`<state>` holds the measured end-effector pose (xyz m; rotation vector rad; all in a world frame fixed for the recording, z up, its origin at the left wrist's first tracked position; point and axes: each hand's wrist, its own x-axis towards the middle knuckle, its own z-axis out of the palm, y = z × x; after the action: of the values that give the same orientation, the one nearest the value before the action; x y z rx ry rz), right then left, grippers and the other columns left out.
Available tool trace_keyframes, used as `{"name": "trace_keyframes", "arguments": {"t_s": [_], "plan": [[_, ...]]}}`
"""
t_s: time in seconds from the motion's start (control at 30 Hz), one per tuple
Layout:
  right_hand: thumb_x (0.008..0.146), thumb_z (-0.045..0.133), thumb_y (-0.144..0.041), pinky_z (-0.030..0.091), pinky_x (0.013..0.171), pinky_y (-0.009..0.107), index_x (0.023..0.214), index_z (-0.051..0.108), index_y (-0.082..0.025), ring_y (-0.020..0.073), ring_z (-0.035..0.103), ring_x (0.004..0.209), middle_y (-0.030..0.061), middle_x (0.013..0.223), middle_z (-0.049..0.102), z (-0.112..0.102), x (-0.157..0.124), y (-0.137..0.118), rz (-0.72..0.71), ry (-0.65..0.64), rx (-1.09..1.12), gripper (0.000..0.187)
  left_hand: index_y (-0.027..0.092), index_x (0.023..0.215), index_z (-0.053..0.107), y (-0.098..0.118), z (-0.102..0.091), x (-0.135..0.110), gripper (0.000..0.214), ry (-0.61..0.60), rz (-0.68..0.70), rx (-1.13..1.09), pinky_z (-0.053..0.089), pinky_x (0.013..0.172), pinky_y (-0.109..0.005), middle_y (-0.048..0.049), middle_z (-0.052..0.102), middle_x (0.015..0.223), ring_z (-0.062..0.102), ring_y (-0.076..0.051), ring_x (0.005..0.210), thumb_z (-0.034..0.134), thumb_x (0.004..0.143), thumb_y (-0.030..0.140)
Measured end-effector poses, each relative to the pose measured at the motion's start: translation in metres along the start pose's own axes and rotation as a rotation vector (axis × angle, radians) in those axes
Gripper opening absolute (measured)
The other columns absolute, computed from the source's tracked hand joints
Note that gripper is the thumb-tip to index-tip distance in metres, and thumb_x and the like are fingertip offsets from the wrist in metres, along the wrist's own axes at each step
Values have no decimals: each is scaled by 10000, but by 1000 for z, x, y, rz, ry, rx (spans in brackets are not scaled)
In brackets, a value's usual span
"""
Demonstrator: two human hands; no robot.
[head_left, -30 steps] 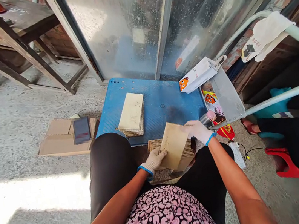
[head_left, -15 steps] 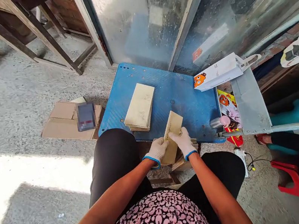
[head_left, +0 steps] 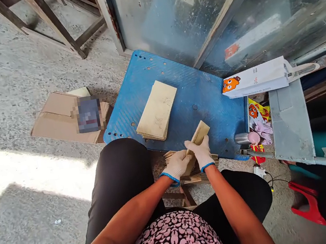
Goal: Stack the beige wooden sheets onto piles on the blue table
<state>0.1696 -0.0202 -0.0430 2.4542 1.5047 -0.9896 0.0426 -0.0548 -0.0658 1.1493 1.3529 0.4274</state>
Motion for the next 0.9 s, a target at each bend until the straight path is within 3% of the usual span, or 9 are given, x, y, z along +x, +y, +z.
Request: {"name": "trace_keyframes", "arguments": {"t_s": [0.13,0.27,0.4,0.5,0.63,0.9], "plan": [[758,733,-532,543,870,290,1501,283,-124,263,638,1127,163,1352,594,-20,14,-20,102,35,330,960,189,902,673,14,-8,4,220,14,-56,44,442,760,-295,-31,691,844,628,-215,828,547,886,369],[681,786,-540,516,929,311,1445,370,-126,277,621,1143,164,1334,600,-38,46,-39,69,106,372,964,187,1140,597,19,-11,1,318,50,-73,235,449,858,-326,-82,676,1070,626,-255,1000,562,867,346],[601,812,-590,497,953,363,1443,354,-129,308,592,1177,193,1310,585,-45,80,-55,98,188,276,1064,133,1311,453,13,-6,-6,616,54,-51,529,394,1008,-415,-176,581,1264,519,-327,1200,675,763,309],[570,829,-585,491,954,382,1429,351,-127,330,581,1184,216,1298,569,-40,96,-66,123,218,168,1085,126,1323,426,14,-1,-13,678,-24,-18,612,369,1046,-464,-194,534,1327,459,-356,1258,704,735,320],[567,825,-586,495,939,411,1478,270,-99,361,572,1185,252,1301,539,-24,107,-77,158,223,86,1173,119,1221,499,22,1,-21,545,-177,14,619,413,991,-458,-193,563,1277,500,-352,1195,689,743,296],[581,837,-565,482,956,458,1537,143,-40,409,551,1215,327,1349,460,4,123,-87,198,213,-13,1292,100,1153,554,24,6,-26,473,-328,27,603,451,931,-489,-221,603,1194,547,-370,1121,697,766,331]]}}
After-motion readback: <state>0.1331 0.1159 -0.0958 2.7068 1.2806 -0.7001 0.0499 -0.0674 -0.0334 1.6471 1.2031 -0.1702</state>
